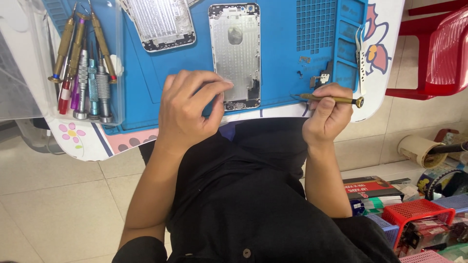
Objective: Repairing a mobile phone by manipulating internal components and using a screwdriver on a repair mat.
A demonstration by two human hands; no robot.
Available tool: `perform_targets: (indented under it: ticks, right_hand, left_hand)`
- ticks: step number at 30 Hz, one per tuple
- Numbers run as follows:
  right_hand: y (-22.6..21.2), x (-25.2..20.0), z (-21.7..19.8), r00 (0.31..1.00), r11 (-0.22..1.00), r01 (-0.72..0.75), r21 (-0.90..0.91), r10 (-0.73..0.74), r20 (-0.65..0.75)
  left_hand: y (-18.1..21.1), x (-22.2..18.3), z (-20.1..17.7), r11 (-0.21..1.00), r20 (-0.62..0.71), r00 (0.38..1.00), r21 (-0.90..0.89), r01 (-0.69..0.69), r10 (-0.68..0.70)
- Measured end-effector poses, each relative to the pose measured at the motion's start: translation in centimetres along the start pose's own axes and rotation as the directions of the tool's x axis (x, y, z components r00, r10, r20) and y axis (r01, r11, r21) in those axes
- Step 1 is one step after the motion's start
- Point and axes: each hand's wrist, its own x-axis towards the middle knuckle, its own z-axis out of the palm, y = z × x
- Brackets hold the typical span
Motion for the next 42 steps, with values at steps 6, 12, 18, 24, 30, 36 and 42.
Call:
perform_targets:
  ticks: [6, 12, 18, 24, 30, 36, 42]
  right_hand:
    - [0.7, -0.1, -0.1, 1.000, 0.998, 0.007, -0.059, -0.009, -0.029]
    - [0.8, -0.1, -0.1, 0.999, 0.998, 0.017, -0.055, -0.019, -0.029]
    - [0.6, 0.2, 0.0, 0.999, 0.998, 0.031, -0.048, -0.032, -0.022]
    - [0.1, 0.4, 0.2, 1.000, 1.000, 0.010, -0.002, -0.010, -0.025]
    - [-1.8, 0.1, 2.1, 0.997, 0.974, -0.005, 0.226, -0.014, 0.080]
    - [-2.5, 1.6, 5.3, 0.985, 0.882, -0.090, 0.463, 0.011, 0.170]
    - [-2.9, 3.5, 7.9, 0.975, 0.819, -0.108, 0.564, -0.024, 0.222]
  left_hand:
    - [-0.2, -0.2, -0.1, 0.999, -0.011, 1.000, -0.025, -0.023, 0.022]
    - [-0.3, -0.4, -0.1, 0.998, -0.025, 0.999, -0.044, -0.032, 0.031]
    - [-0.5, -0.8, 0.0, 0.997, -0.033, 0.998, -0.054, -0.050, 0.048]
    - [-0.3, -0.9, -0.3, 0.997, -0.017, 0.998, -0.045, -0.059, 0.059]
    - [0.1, -0.7, -0.5, 0.991, -0.054, 0.991, -0.052, -0.123, 0.120]
    - [-0.2, -1.4, 0.1, 0.987, -0.047, 0.988, -0.054, -0.148, 0.146]
    - [-0.3, -1.3, -0.2, 0.996, -0.046, 0.995, -0.007, -0.093, 0.092]
